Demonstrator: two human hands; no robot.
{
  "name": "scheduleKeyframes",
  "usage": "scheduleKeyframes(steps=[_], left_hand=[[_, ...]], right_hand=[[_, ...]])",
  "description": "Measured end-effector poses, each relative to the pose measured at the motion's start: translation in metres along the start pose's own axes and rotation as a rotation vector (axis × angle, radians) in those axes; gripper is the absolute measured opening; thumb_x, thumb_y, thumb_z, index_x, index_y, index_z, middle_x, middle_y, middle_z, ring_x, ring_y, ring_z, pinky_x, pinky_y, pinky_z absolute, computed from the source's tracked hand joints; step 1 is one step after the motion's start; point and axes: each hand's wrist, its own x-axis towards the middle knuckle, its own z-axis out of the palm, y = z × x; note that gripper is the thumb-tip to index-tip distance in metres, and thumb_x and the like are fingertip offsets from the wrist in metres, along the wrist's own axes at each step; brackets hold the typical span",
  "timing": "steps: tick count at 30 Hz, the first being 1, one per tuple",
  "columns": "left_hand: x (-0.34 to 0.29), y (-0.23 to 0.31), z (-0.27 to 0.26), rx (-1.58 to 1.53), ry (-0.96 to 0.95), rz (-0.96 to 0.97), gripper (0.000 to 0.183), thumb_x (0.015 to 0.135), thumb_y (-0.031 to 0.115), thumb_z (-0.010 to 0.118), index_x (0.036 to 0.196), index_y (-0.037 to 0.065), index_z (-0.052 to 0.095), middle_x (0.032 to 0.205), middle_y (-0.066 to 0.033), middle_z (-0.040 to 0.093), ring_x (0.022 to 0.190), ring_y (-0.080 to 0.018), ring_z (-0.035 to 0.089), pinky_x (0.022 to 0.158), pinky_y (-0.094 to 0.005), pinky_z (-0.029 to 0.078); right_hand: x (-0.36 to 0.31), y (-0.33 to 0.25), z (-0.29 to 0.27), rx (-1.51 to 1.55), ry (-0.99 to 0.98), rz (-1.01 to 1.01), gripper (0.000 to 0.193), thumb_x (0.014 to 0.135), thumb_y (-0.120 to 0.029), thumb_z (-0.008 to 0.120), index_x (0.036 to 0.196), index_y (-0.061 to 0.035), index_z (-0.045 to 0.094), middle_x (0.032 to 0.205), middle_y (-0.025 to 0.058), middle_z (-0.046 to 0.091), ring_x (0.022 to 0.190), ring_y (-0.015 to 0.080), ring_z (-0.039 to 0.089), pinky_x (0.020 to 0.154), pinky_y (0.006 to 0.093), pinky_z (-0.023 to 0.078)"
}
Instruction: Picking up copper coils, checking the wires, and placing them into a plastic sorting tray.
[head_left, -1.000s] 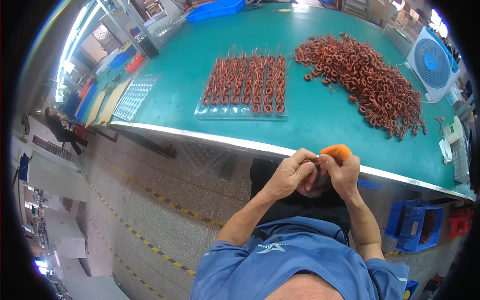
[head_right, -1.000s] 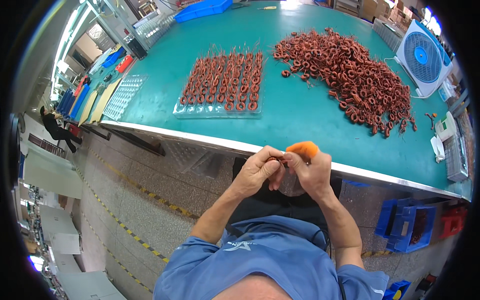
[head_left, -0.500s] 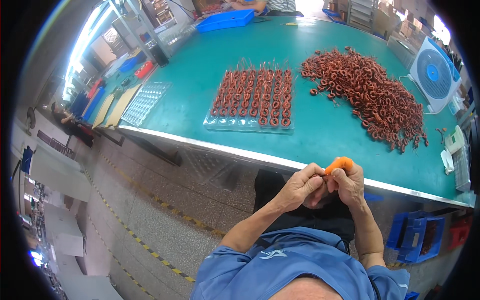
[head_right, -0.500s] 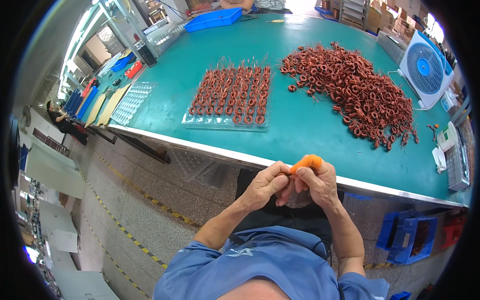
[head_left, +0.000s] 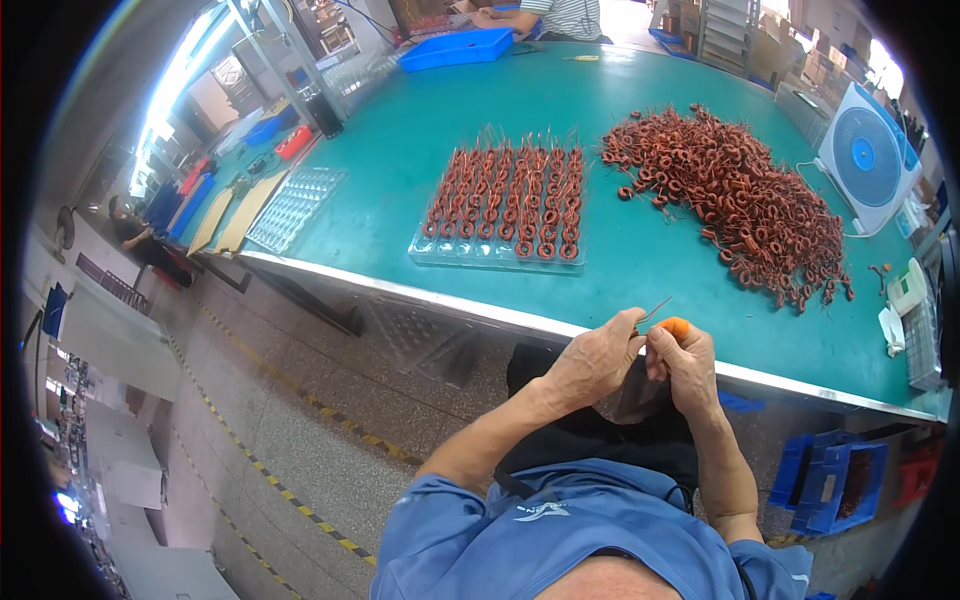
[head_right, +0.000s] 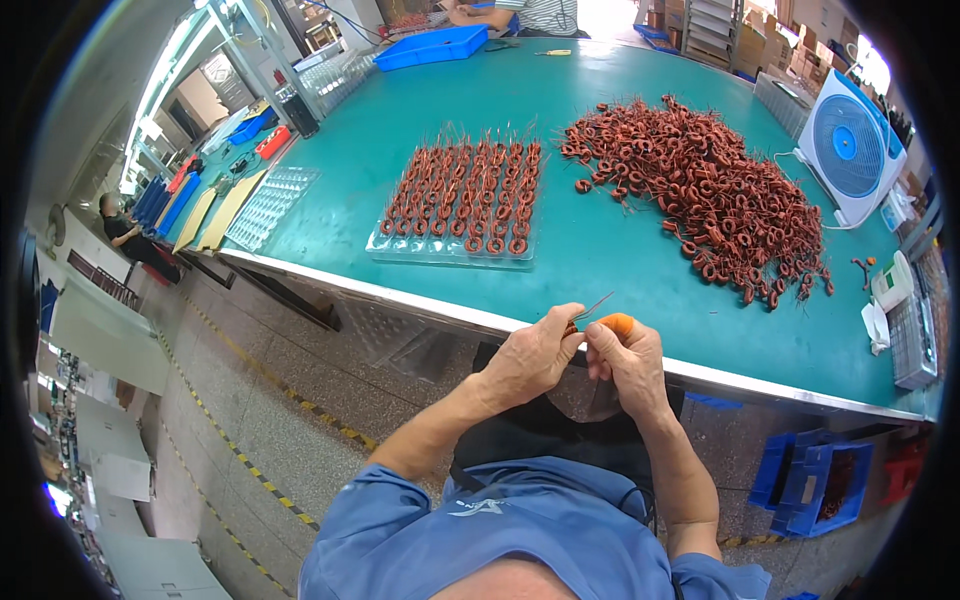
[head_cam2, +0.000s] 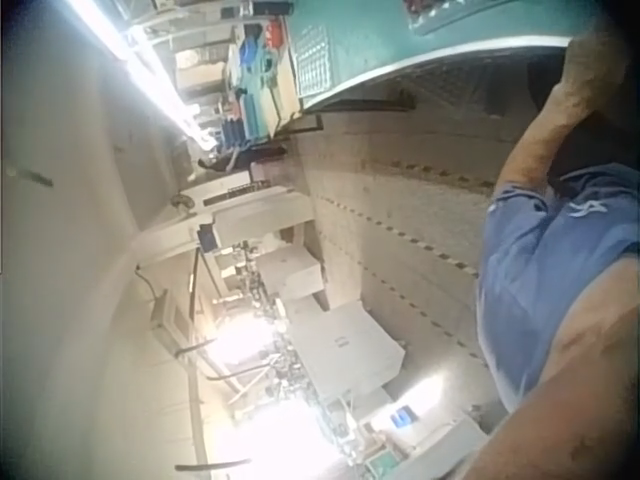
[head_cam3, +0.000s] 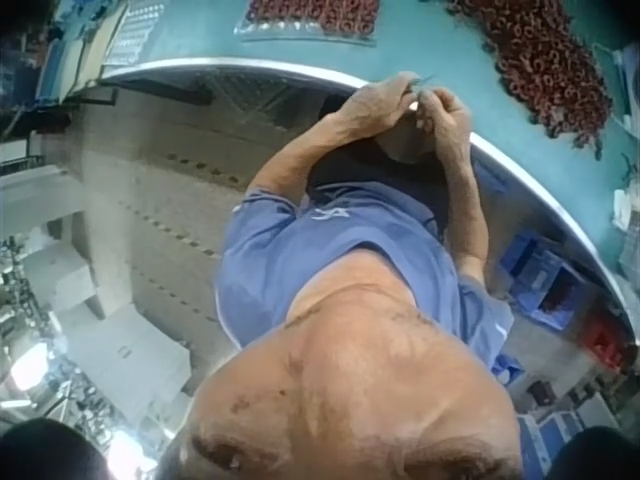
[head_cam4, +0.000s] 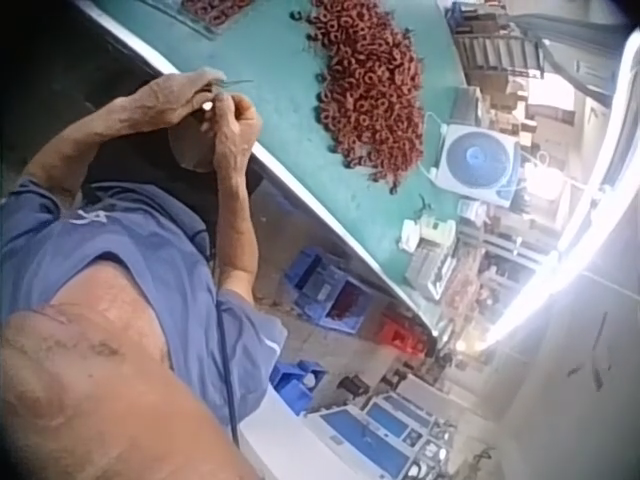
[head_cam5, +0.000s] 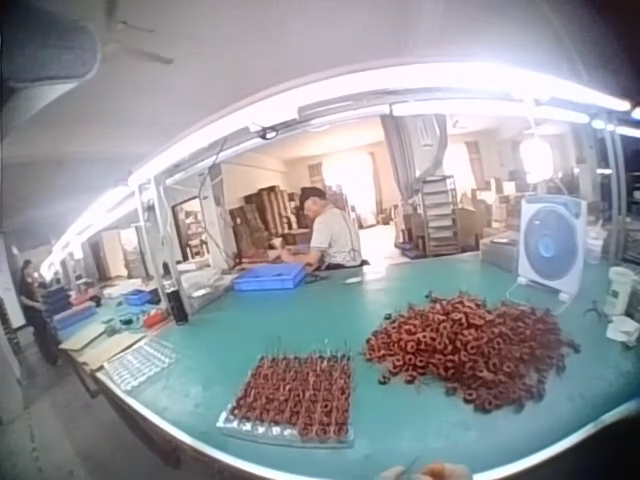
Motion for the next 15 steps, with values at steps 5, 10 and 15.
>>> scheduleKeyframes(steps=[5, 10, 15], left_hand=[[0.006, 0.014, -0.034, -0.087, -0.304, -0.064, 0.035, 0.091, 0.012, 0.061, 0.121, 0.003, 0.046, 0.092, -0.0185, 0.060, 0.085, -0.0371, 0.062, 0.074, -0.0443, 0.050], [0.005, 0.002, -0.036, 0.029, -0.371, 0.119, 0.033, 0.088, 0.014, 0.065, 0.114, 0.003, 0.048, 0.092, -0.0158, 0.058, 0.086, -0.0341, 0.062, 0.073, -0.0424, 0.051], [0.001, 0.002, -0.032, 0.317, -0.361, 0.325, 0.023, 0.083, 0.012, 0.065, 0.095, 0.001, 0.048, 0.079, -0.0120, 0.050, 0.074, -0.0271, 0.059, 0.067, -0.0368, 0.051]], right_hand=[[0.006, -0.003, -0.009, 0.060, -0.112, 0.117, 0.026, 0.092, -0.027, 0.064, 0.083, -0.0024, 0.064, 0.063, 0.0006, 0.059, 0.050, 0.0066, 0.054, 0.047, 0.0183, 0.039], [0.008, 0.003, -0.012, 0.076, -0.154, 0.183, 0.026, 0.091, -0.027, 0.065, 0.082, -0.0027, 0.064, 0.062, 0.0006, 0.059, 0.051, 0.0063, 0.054, 0.047, 0.0182, 0.039], [0.007, 0.005, -0.013, -0.031, -0.172, 0.169, 0.023, 0.091, -0.024, 0.065, 0.082, -0.0030, 0.064, 0.063, -0.0002, 0.059, 0.053, 0.0052, 0.053, 0.047, 0.0182, 0.039]])
